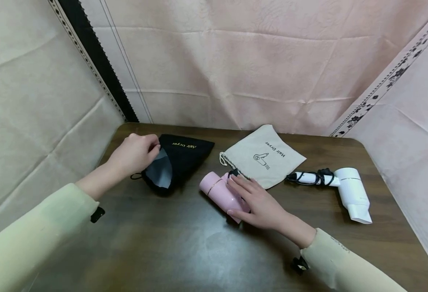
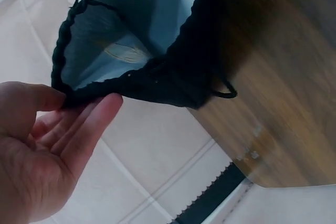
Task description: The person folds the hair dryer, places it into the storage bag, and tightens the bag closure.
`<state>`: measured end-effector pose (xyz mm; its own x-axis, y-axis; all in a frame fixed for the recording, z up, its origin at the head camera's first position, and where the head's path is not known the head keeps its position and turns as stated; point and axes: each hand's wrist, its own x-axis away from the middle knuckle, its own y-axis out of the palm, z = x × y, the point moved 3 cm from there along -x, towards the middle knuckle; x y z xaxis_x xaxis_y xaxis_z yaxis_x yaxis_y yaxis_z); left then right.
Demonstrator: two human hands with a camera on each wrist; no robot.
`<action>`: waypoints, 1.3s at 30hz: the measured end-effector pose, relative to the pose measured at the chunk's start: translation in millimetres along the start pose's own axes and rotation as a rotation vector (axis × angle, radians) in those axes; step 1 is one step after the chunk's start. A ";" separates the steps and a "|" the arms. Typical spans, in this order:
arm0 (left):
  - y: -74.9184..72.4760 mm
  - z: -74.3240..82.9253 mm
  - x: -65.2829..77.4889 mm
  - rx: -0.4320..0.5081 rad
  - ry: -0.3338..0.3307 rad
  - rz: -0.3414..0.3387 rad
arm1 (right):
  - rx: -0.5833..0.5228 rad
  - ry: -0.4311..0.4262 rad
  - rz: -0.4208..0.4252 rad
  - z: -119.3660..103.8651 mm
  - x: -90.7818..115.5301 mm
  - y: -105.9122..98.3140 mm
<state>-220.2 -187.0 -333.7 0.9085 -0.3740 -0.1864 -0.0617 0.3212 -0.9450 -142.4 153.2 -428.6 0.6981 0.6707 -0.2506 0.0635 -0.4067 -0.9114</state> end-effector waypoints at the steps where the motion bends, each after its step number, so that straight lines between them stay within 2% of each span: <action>1: 0.9 2.9 1.4 -0.001 0.003 -0.011 | 0.008 0.001 -0.001 -1.1 -1.5 1.6; 8: 14.2 19.4 8.2 0.014 0.070 -0.089 | 0.097 -0.004 -0.003 -7.3 -10.3 13.3; 12: 22.9 25.6 8.9 0.019 0.103 -0.103 | 0.147 -0.013 -0.006 -10.5 -14.0 18.6; 19: 34.1 33.0 7.0 0.026 0.142 -0.100 | 0.172 -0.029 -0.017 -9.7 -17.2 24.5; 25: 40.4 34.5 4.7 0.025 0.138 -0.117 | 0.174 -0.060 -0.042 -3.8 -15.7 24.6; 30: 45.0 34.1 3.9 0.030 0.135 -0.127 | 0.131 -0.074 -0.073 1.5 -13.8 21.9; 34: 47.3 33.5 3.9 0.036 0.132 -0.133 | 0.114 -0.060 -0.066 -0.7 -15.0 20.2; 39: 49.7 31.9 3.1 0.048 0.129 -0.142 | 0.177 -0.009 -0.034 -8.2 -20.9 23.9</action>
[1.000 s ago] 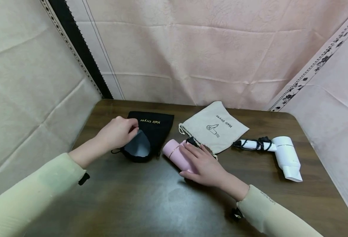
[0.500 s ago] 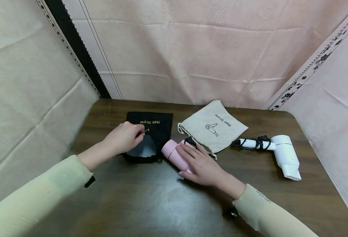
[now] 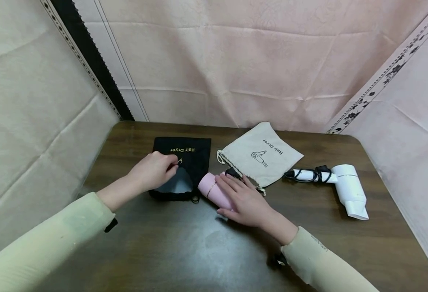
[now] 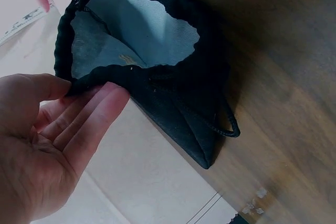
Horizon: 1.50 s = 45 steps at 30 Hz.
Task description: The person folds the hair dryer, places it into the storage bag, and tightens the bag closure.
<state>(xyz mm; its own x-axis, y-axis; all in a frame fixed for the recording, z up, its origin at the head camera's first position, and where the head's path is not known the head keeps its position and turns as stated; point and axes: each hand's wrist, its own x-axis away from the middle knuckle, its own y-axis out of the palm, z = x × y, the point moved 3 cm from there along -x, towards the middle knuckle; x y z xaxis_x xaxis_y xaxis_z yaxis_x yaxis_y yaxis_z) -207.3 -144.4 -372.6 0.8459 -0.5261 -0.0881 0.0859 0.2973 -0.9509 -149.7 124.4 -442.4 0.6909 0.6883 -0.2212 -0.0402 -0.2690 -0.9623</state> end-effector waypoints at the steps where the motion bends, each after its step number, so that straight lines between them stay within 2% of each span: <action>1: 0.1 -0.4 -0.4 -0.002 0.001 0.002 | 0.015 0.009 0.000 -0.9 -1.0 1.0; 4: -0.6 -1.6 -1.3 -0.010 -0.001 0.011 | 0.037 0.027 -0.015 -1.7 -2.3 3.3; 12: -1.2 -6.7 -3.0 -0.026 0.014 0.023 | -0.014 0.045 -0.078 4.5 0.5 3.0; 20: -3.6 -13.1 -8.2 -0.015 0.040 0.035 | -0.036 -0.021 -0.052 12.4 4.8 1.4; 29: -1.8 -13.0 -12.2 -0.008 0.066 0.034 | -0.047 -0.077 -0.005 17.2 8.5 0.3; 45: -0.8 -14.3 -13.7 -0.006 0.064 0.039 | -0.024 -0.136 0.063 6.9 16.1 -4.2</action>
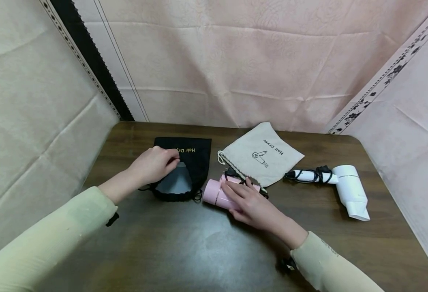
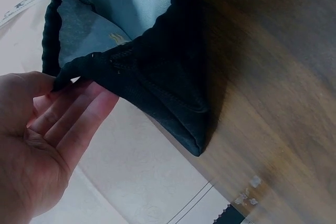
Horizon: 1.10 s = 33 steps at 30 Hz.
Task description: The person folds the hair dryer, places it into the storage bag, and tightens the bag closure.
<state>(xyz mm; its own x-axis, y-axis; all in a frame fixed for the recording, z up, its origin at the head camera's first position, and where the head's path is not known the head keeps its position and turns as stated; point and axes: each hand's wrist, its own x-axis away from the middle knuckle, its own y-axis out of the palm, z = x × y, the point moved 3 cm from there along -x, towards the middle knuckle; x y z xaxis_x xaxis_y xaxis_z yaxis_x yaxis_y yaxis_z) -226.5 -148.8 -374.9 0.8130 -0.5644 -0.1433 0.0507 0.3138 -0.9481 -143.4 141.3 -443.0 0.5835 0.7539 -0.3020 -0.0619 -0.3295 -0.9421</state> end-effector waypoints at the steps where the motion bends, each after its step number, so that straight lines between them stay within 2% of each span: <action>1: -0.2 0.1 0.1 0.000 0.001 0.001 | 0.014 -0.008 0.007 -0.9 -0.1 -1.1; 12: -3.0 1.0 -1.0 0.009 0.014 0.027 | 0.140 -0.100 0.071 -3.2 -5.4 -23.1; 17: -5.5 1.8 -5.9 0.013 0.033 0.064 | 0.157 -0.125 0.084 -4.3 -7.6 -34.3; 22: -6.4 5.3 -11.0 0.025 0.043 0.088 | 0.145 -0.151 0.135 -3.1 -8.9 -42.3; 26: -6.0 8.3 -14.7 0.036 0.028 0.084 | 0.149 -0.151 0.154 0.4 -9.4 -47.5; 33: -7.1 13.9 -23.3 0.052 -0.009 0.047 | 0.183 -0.145 0.127 2.9 -10.1 -53.1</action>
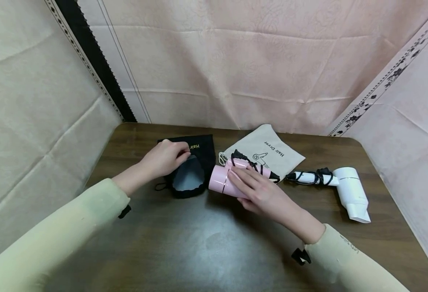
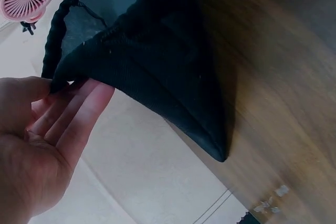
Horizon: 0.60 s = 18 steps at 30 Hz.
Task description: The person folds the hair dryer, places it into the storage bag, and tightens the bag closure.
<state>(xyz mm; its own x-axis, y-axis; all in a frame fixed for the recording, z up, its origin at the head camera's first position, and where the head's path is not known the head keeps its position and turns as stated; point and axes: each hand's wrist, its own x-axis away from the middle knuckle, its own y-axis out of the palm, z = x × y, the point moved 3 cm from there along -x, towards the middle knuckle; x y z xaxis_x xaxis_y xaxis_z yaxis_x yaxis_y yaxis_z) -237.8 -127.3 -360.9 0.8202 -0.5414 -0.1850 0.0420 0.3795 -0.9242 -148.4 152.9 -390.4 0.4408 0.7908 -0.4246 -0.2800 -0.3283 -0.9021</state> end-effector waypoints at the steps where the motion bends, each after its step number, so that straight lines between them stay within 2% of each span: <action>1: -0.1 1.1 -1.9 0.007 -0.004 -0.006 | 0.002 -0.004 0.001 -0.8 0.1 -0.5; 10: 0.2 14.6 -19.4 0.007 -0.022 -0.045 | -0.039 -0.071 0.039 -22.3 -2.7 1.5; 18: 2.9 21.8 -27.4 -0.003 -0.028 -0.067 | -0.066 -0.110 0.012 -40.7 -7.4 6.6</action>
<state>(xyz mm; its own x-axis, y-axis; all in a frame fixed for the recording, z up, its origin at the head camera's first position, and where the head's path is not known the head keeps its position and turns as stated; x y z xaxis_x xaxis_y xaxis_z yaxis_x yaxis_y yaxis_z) -247.6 -95.0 -351.2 0.8313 -0.5441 -0.1133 0.0955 0.3407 -0.9353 -118.8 123.8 -396.3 0.3406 0.8371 -0.4281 -0.2269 -0.3687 -0.9014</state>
